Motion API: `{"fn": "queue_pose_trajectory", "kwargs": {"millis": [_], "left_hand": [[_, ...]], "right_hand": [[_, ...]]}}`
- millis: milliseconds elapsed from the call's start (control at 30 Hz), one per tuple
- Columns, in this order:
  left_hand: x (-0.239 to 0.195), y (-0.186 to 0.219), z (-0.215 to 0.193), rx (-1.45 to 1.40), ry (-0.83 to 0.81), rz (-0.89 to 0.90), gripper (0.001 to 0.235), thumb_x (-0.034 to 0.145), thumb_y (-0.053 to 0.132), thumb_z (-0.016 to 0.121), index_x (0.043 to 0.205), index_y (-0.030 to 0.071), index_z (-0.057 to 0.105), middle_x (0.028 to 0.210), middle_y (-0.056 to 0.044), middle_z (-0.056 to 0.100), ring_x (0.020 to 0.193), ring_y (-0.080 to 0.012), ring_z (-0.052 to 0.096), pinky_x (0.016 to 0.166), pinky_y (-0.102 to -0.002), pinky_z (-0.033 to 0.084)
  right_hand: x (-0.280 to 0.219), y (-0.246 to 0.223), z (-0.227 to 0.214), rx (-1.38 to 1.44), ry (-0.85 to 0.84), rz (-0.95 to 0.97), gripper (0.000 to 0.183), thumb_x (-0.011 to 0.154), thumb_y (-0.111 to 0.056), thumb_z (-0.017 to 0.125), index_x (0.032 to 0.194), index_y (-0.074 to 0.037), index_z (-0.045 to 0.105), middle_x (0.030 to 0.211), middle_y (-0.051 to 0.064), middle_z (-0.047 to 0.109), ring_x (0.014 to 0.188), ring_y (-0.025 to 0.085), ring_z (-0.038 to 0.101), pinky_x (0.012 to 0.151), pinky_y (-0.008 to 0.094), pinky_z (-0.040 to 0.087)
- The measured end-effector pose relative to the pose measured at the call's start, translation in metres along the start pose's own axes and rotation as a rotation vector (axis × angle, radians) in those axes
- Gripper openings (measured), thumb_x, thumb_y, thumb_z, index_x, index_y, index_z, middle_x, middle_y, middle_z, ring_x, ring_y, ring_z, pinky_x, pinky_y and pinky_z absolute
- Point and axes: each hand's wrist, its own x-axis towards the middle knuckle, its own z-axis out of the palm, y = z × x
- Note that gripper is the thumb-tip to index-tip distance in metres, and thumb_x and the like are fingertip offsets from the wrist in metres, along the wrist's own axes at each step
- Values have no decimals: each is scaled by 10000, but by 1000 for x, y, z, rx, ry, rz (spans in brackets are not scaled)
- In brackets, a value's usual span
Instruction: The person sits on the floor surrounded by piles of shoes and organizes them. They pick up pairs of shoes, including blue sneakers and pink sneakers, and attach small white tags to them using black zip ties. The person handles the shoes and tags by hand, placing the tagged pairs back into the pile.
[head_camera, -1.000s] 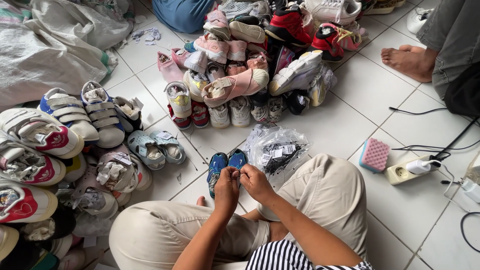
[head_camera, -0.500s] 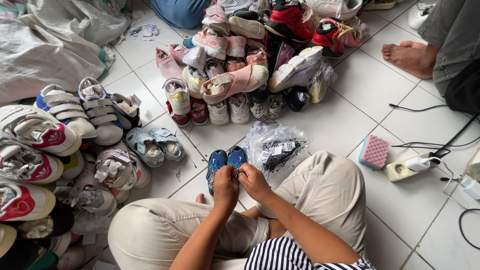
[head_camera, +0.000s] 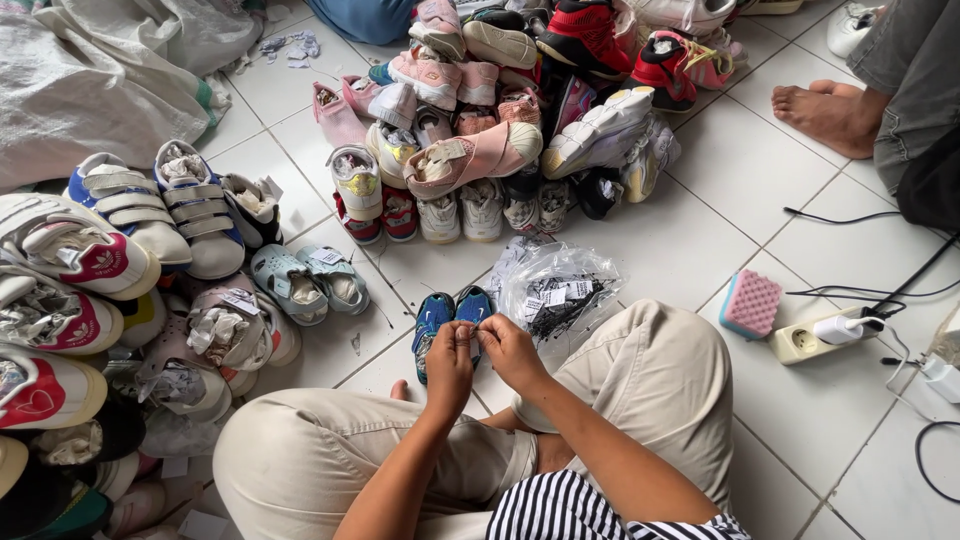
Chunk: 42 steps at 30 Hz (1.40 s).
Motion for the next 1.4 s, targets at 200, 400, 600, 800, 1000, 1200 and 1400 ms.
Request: {"fn": "queue_pose_trajectory", "kwargs": {"millis": [200,400,600,800,1000,1200,1400], "left_hand": [[10,6,-9,-235,-111,-265,181,1029,142,612,1126,77,749,811,-50,705,757,-138,572,710,-285,489],[17,-22,-5,-301,-182,-407,206,1004,223,686,975,37,771,757,-67,714,689,-128,614,654,-258,515],[20,-6,-13,-62,-231,-341,213,1009,233,670,923,66,773,631,-74,679,579,-145,621,532,-259,502],[22,-31,-2,-281,-217,-586,271,1060,195,499,965,17,680,688,-87,674,541,-138,631,507,-265,576],[36,-35,-19,-668,-138,-744,239,1090,251,424,1150,43,528,1010,-165,737,816,-236,759,810,-429,629],[34,-26,-21,-661,-82,-634,209,1088,277,488,1090,87,575,751,-37,684,668,-140,698,703,-308,618],[35,-38,-15,-558,-37,-487,173,1069,167,526,1138,75,655,774,4,615,702,-69,595,663,-188,546]], "right_hand": [[2,2,-6,45,-5,35,159,963,-113,682,1117,-79,699,680,81,702,466,165,636,451,293,527],[-2,-16,-16,199,-70,155,94,928,-114,727,1016,-79,737,635,80,692,430,140,626,386,250,519],[-1,-29,-31,645,-292,477,142,983,-147,693,1073,-63,621,674,70,602,436,115,572,323,214,496],[-5,-28,-39,661,-505,497,96,967,-109,710,1005,-89,624,621,62,569,395,77,499,291,164,369],[-1,-16,-33,610,-468,437,86,971,-95,696,1021,-68,631,615,84,575,389,71,474,291,164,344],[-2,-17,-30,539,-428,373,94,971,-72,686,1035,-18,644,626,93,590,406,70,482,310,164,358],[-1,-21,-38,721,-349,414,256,939,-24,713,1161,0,586,706,143,628,464,128,579,358,219,492]]}}
